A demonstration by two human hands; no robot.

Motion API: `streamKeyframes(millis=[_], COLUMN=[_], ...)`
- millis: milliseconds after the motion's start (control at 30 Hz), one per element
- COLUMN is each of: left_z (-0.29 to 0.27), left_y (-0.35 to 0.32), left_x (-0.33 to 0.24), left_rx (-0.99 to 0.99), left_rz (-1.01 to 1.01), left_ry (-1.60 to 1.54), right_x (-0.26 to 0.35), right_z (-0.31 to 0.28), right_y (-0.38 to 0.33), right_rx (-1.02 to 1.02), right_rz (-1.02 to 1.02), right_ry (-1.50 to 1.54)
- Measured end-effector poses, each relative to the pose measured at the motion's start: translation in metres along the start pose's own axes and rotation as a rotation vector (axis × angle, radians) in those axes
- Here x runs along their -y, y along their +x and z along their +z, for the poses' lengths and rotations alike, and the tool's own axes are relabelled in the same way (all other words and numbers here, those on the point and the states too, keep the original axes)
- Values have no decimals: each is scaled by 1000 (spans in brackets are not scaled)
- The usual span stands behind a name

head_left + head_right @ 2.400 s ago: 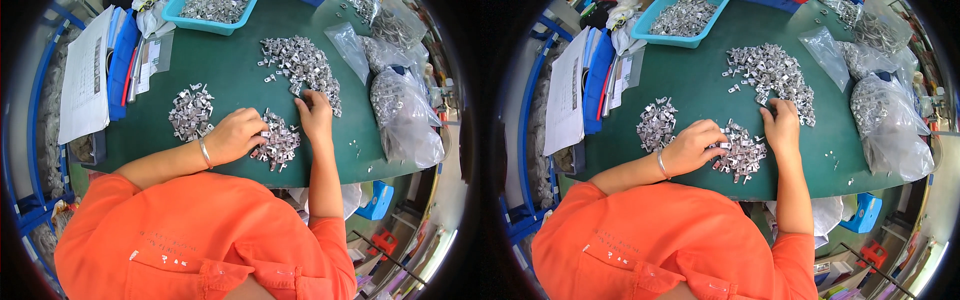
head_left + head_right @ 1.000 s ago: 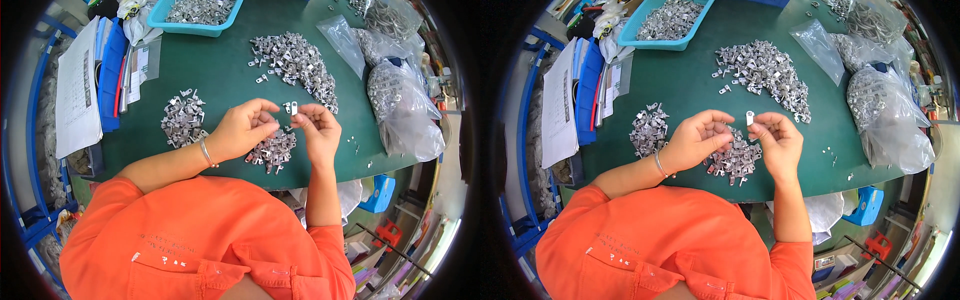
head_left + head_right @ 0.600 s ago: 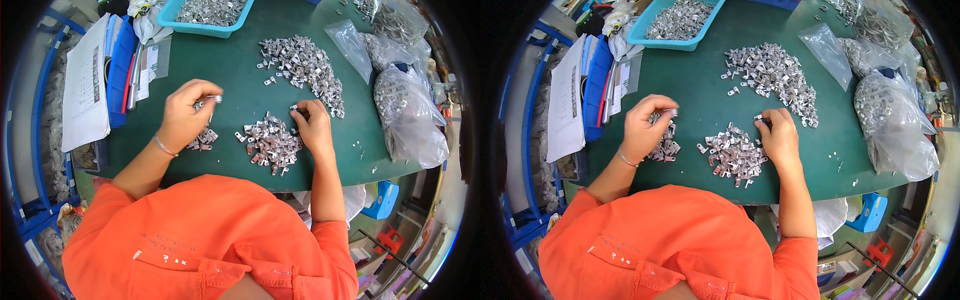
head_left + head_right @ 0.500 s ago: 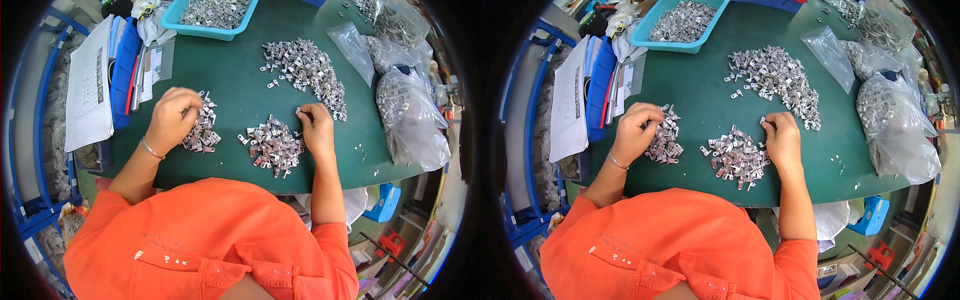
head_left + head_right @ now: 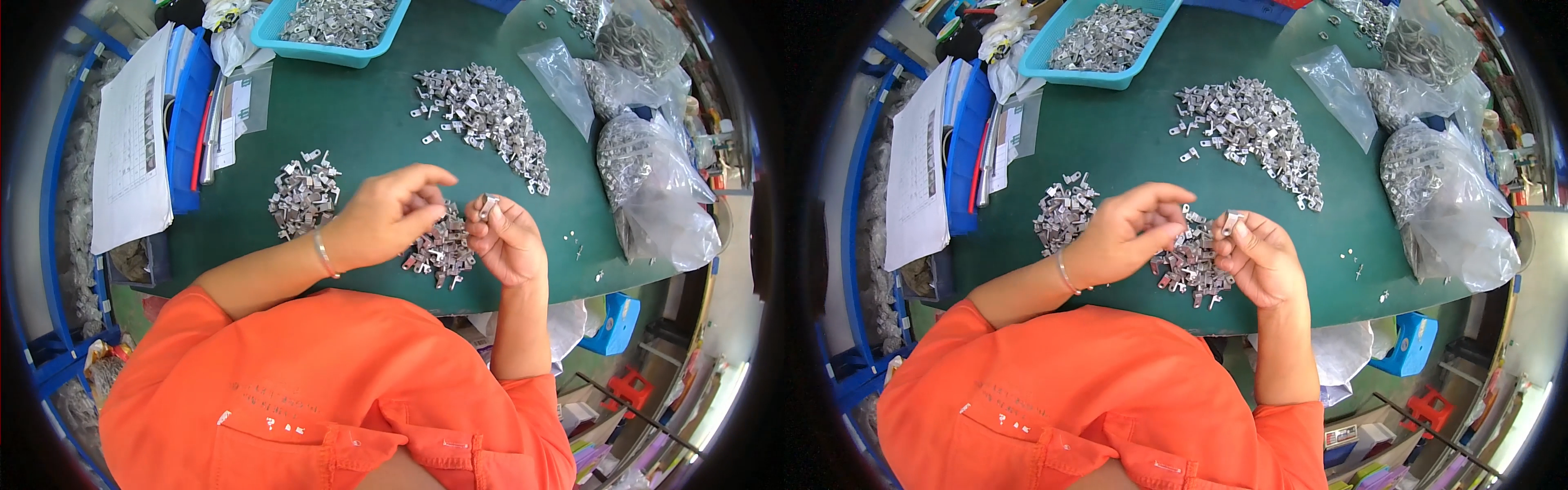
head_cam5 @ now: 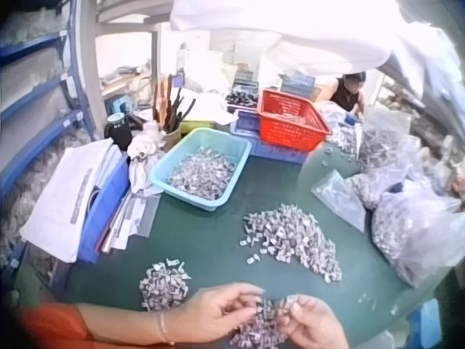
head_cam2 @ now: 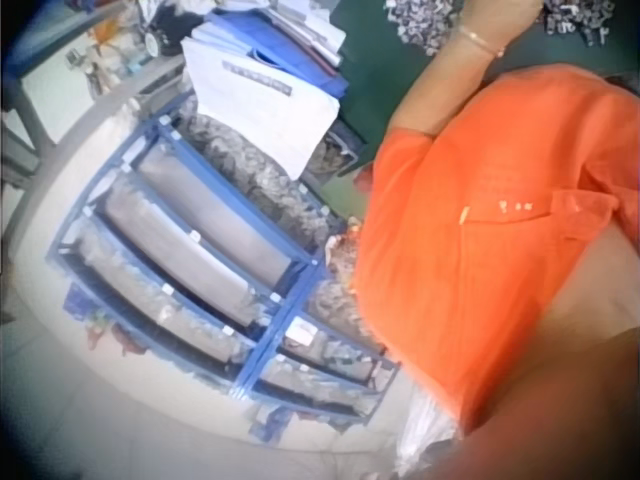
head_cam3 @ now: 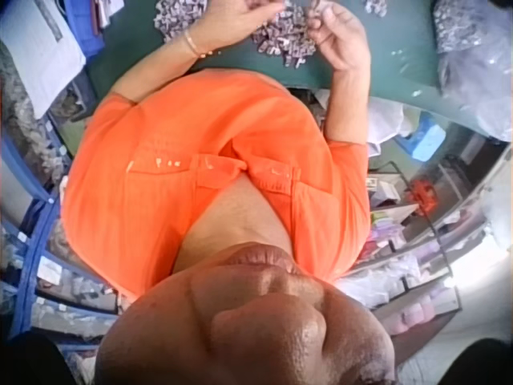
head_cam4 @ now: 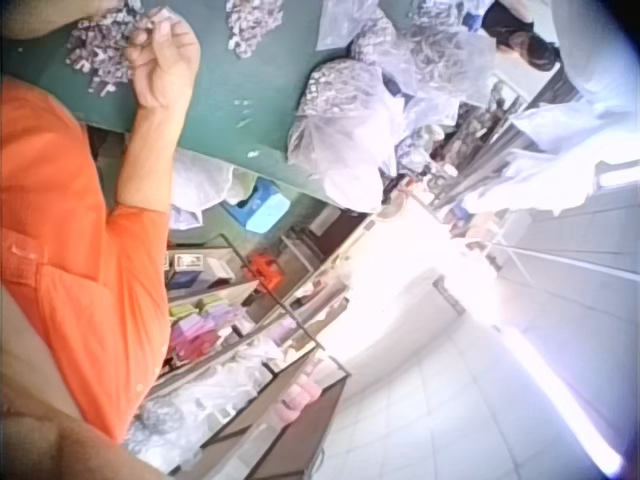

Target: The person sorts small metallic hardware pieces on a green workbench. They pick up individual items from a large pile, inspect them, and place them into smaller, separate piles. The person occasionally moves the piles to reorganize the workspace.

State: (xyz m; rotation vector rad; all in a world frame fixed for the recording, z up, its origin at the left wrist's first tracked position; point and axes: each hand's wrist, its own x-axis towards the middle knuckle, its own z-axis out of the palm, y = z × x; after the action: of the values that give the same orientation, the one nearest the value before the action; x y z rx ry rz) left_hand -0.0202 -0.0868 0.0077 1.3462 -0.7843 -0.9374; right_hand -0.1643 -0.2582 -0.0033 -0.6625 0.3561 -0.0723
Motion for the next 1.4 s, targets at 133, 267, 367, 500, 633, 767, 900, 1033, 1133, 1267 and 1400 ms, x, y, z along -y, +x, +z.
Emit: streamKeyframes(millis=[133, 267, 367, 500, 633, 767, 900, 1033, 1133, 1267, 1400], left_z=[13, 5, 0, 1, -3, -9, 0, 8, 8, 0, -23], left_y=[8, 4, -4, -5, -8, -6, 2, 8, 10, 5, -12], left_x=[5, 21, 33, 38, 34, 26, 21, 14, 8, 14, 6], left_rx=[4, -34, -44, -49, -73, -135, -203, -197, -187, -226, -340], left_rz=[255, 493, 461, 558, 380, 140, 245, 286, 397, 491, 436], left_ry=[203, 421, 541, 703, 627, 404, 239, 165, 240, 361, 444], right_x=[-8, -7, 2, -1, -8, 2, -4, -7, -7, 13, 13], right_z=[12, 19, 5, 8, -2, 5, -3, -2, 6, 21, 17], right_y=[-6, -3, 35, 91, 105, 78, 50, 38, 34, 36, 84], right_rx=[-91, -143, -257, -234, -204, -164, 63, 90, 62, -27, -120], right_rz=[-30, -265, -570, -780, -765, -151, -13, 33, -12, -25, -647], right_ry=[-201, -1104, -1476, -1708, -1694, -713, -62, 25, -132, -845, -1658])
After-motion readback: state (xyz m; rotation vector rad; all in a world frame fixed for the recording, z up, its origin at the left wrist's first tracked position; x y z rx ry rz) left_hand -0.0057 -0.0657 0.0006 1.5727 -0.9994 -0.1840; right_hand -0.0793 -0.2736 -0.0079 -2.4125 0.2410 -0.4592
